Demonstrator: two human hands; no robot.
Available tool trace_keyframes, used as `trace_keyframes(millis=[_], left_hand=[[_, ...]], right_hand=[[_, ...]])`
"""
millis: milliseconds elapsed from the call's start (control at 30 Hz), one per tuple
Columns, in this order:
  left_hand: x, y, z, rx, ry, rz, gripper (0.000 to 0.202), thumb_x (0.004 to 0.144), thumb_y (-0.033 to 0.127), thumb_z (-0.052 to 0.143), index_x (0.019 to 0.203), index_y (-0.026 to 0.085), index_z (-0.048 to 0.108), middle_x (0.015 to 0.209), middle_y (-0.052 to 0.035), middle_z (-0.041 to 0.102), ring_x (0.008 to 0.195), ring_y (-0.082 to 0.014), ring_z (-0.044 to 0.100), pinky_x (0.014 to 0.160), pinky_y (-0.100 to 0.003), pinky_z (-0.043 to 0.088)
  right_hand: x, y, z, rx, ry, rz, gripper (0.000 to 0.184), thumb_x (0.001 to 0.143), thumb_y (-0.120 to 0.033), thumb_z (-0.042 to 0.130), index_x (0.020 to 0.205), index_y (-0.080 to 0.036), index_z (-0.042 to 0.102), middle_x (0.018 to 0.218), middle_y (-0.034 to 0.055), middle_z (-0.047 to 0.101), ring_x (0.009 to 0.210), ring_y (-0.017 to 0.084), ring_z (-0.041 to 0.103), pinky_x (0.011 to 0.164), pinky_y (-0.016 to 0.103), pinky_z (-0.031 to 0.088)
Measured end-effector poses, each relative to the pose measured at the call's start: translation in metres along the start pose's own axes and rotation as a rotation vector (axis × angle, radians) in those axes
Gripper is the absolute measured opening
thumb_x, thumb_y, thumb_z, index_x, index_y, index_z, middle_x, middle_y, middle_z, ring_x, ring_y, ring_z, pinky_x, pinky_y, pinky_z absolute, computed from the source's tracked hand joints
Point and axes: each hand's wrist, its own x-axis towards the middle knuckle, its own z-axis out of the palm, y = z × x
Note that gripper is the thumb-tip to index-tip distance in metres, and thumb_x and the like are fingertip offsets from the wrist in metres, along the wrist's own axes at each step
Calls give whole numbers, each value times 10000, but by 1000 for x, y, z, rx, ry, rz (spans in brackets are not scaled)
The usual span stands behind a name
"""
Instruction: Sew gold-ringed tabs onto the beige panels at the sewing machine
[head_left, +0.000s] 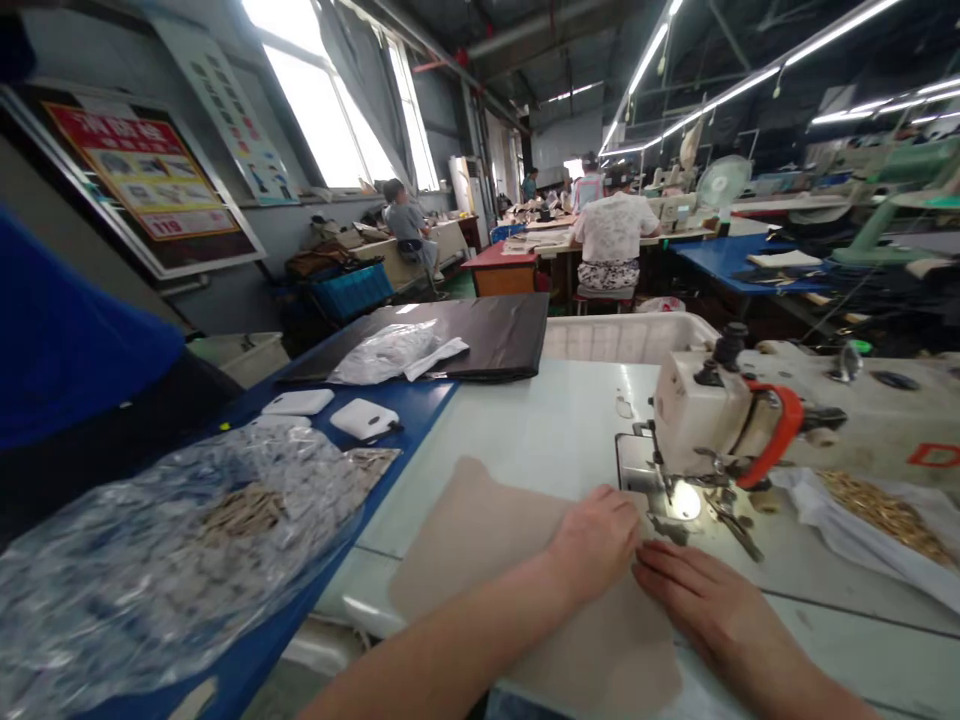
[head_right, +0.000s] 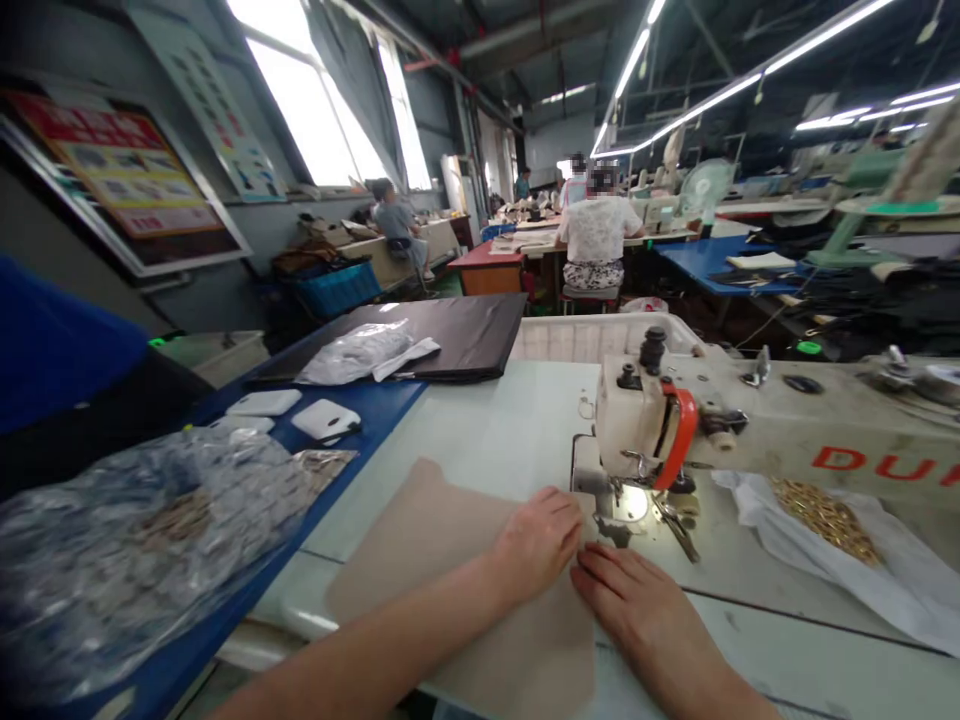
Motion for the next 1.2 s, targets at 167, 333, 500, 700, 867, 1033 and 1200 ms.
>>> trace_keyframes(millis=[167,333,500,700,867,1033,1200], left_hand=[[1,-4,1,20,-37,120,204,884,124,453,701,162,534,740,-28,568,781,-168,526,728,-296,445],[0,-15,11,-108,61,78,223,886,91,427,701,177,517,737,-23,551,751,-169,519,698,-311,456],[-2,-19,19,-168,130,83,243,888,80,391,710,185,519,739,-25,556,736,-172,526,695,-328,477],[-3,-21,22,-184,180,101,240,884,84,377,756,193,548,743,-30,581,727,-177,545,709,-344,500],[-2,-21,20,-201,192,103,258,872,57,360,765,192,552,763,-39,591,756,-184,557,724,-356,505],[-1,-20,17,-181,185,115,280,866,38,348,727,192,537,743,-30,579,724,-177,542,701,-341,504],[0,-19,18,-129,177,167,272,857,32,360,714,177,540,740,-28,584,721,-190,545,688,-350,506]], right_hand=[[5,-3,-2,31,14,55,398,988,-222,245,1060,-180,634,998,68,703,972,165,625,814,288,517],[17,-7,-6,78,10,150,372,988,-233,272,972,-168,638,968,56,701,954,160,613,819,286,508],[20,-7,-4,92,-31,177,249,963,-208,377,974,-156,620,958,61,689,976,144,591,863,269,483],[18,-6,-2,84,-86,198,170,932,-194,456,979,-173,618,947,52,687,991,136,585,870,262,477],[21,-5,-2,104,-43,195,162,923,-174,463,958,-170,621,946,38,690,980,145,592,834,252,489],[19,-5,3,73,-28,201,124,910,-175,497,926,-180,619,928,20,693,972,131,594,845,242,488],[18,-5,3,86,-12,188,109,902,-163,509,916,-168,618,925,21,692,962,137,597,843,238,493]])
